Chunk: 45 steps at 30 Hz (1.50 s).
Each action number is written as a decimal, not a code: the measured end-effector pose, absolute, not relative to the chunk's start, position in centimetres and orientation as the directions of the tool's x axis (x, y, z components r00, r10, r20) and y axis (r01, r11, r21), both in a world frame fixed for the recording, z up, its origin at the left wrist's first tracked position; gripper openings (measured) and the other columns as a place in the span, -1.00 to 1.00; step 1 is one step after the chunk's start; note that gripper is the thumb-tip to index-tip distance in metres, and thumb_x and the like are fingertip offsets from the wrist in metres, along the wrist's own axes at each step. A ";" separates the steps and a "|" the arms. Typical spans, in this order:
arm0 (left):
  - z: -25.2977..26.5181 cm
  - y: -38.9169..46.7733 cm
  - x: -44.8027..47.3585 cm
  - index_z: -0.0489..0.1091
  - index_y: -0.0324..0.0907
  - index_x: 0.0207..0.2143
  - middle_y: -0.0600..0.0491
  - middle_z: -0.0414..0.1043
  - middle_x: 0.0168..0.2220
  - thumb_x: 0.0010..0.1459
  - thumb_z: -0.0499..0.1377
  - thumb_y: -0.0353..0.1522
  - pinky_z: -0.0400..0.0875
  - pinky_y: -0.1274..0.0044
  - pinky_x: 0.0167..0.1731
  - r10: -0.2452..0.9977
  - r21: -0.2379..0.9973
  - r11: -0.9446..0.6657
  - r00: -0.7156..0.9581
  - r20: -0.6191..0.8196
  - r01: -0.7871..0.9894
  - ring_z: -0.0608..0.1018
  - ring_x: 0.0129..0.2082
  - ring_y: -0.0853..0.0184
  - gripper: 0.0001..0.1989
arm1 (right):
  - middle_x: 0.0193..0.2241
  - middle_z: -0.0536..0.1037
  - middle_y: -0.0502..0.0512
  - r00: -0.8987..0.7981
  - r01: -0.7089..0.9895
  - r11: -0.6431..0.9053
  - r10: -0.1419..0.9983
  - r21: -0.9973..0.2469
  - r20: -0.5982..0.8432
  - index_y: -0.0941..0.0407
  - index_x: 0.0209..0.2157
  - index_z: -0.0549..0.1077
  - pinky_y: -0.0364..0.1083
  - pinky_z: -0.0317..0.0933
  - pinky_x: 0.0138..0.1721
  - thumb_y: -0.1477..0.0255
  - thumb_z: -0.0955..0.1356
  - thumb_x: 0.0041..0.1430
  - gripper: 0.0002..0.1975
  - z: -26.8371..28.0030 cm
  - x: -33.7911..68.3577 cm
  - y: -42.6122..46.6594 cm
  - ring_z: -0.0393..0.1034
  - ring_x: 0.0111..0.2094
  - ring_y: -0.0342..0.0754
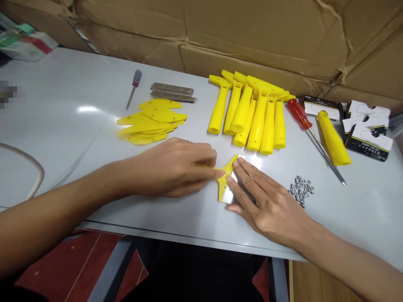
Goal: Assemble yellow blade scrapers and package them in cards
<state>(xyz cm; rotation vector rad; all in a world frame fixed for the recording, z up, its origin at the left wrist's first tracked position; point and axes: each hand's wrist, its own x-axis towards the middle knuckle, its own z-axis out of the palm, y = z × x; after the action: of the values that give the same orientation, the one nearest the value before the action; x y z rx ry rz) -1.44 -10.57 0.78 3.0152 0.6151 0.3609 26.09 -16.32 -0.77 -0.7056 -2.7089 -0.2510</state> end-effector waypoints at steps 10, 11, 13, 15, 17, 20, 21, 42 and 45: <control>0.8 -10.5 -1.5 0.53 -0.11 -0.18 0.06 0.46 -0.26 0.31 0.15 -0.44 0.10 0.50 -0.49 0.390 0.120 -0.921 0.891 0.231 0.371 0.41 -0.41 0.37 -0.84 | 0.24 0.44 0.41 -0.805 0.500 0.866 0.450 0.033 0.385 0.33 0.21 0.46 0.06 0.49 0.30 0.46 0.52 0.18 -0.42 -0.4 26.4 -16.3 0.38 0.33 0.17; 0.8 -10.5 -1.5 0.53 -0.11 -0.19 0.06 0.46 -0.26 0.31 0.15 -0.44 0.10 0.50 -0.49 0.391 0.123 -0.920 0.890 0.235 0.371 0.41 -0.41 0.37 -0.84 | 0.23 0.45 0.40 -0.806 0.493 0.870 0.443 0.030 0.392 0.33 0.20 0.46 0.06 0.49 0.30 0.46 0.52 0.18 -0.43 -0.4 26.4 -16.2 0.38 0.33 0.16; 0.8 -10.5 -1.6 0.53 -0.11 -0.22 0.06 0.45 -0.27 0.31 0.15 -0.45 0.11 0.50 -0.49 0.395 0.129 -0.918 0.886 0.241 0.374 0.41 -0.42 0.38 -0.85 | 0.22 0.47 0.40 -0.815 0.473 0.881 0.421 0.035 0.398 0.31 0.17 0.49 0.07 0.50 0.30 0.45 0.54 0.17 -0.44 -0.5 26.2 -16.2 0.37 0.33 0.18; 0.7 -10.4 -1.6 0.52 -0.12 -0.25 0.06 0.45 -0.28 0.31 0.14 -0.45 0.10 0.49 -0.49 0.396 0.130 -0.918 0.886 0.244 0.374 0.40 -0.43 0.38 -0.85 | 0.20 0.48 0.42 -0.824 0.458 0.888 0.407 0.041 0.395 0.31 0.14 0.51 0.10 0.52 0.27 0.43 0.54 0.15 -0.46 -0.7 26.1 -16.3 0.38 0.32 0.22; 0.7 -10.4 -1.6 0.52 -0.12 -0.26 0.06 0.45 -0.28 0.31 0.15 -0.45 0.08 0.49 -0.50 0.393 0.125 -0.919 0.887 0.244 0.373 0.39 -0.44 0.39 -0.85 | 0.21 0.47 0.42 -0.821 0.465 0.885 0.419 0.028 0.388 0.31 0.13 0.52 0.11 0.53 0.25 0.43 0.54 0.16 -0.47 -0.9 26.0 -16.4 0.39 0.31 0.23; 0.7 -10.3 -1.6 0.52 -0.13 -0.25 0.06 0.45 -0.28 0.31 0.16 -0.44 0.05 0.49 -0.50 0.388 0.103 -0.922 0.891 0.238 0.374 0.38 -0.43 0.38 -0.86 | 0.25 0.44 0.38 -0.812 0.487 0.874 0.447 0.011 0.376 0.27 0.14 0.52 0.11 0.53 0.26 0.47 0.52 0.17 -0.50 -1.2 26.2 -16.5 0.36 0.34 0.20; 0.7 -10.3 -1.6 0.53 -0.13 -0.24 0.05 0.46 -0.27 0.31 0.16 -0.44 0.04 0.48 -0.50 0.388 0.093 -0.922 0.892 0.232 0.376 0.38 -0.43 0.38 -0.87 | 0.27 0.42 0.37 -0.811 0.492 0.871 0.456 0.006 0.368 0.26 0.14 0.52 0.11 0.52 0.27 0.48 0.52 0.17 -0.50 -1.2 26.3 -16.5 0.34 0.36 0.19; 0.5 -11.2 -0.8 0.54 -0.18 -0.09 -0.06 0.55 0.02 0.42 0.14 -0.49 0.29 0.47 -0.39 0.227 -0.078 -0.962 0.923 0.311 0.262 0.52 -0.02 0.25 -0.83 | 0.17 0.48 0.26 -0.830 0.475 0.880 0.459 -0.028 0.317 0.17 0.10 0.51 0.06 0.55 0.20 0.54 0.44 0.26 -0.63 -0.4 27.3 -15.8 0.33 0.36 0.11; 0.3 -11.7 -0.3 0.54 -0.17 -0.02 -0.05 0.58 -0.02 0.46 0.13 -0.46 0.33 0.48 -0.36 0.185 -0.125 -0.965 0.934 0.306 0.231 0.51 0.02 0.22 -0.81 | 0.09 0.53 0.18 -0.825 0.482 0.872 0.485 -0.087 0.292 0.13 0.03 0.55 0.13 0.53 0.17 0.52 0.44 0.26 -0.70 -0.2 27.5 -15.5 0.38 0.30 0.11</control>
<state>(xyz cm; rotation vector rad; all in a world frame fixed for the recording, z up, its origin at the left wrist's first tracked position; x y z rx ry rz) -0.34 -11.69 0.32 3.2455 0.3514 0.4879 27.52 -15.51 -0.18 -0.7251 -2.7379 0.0135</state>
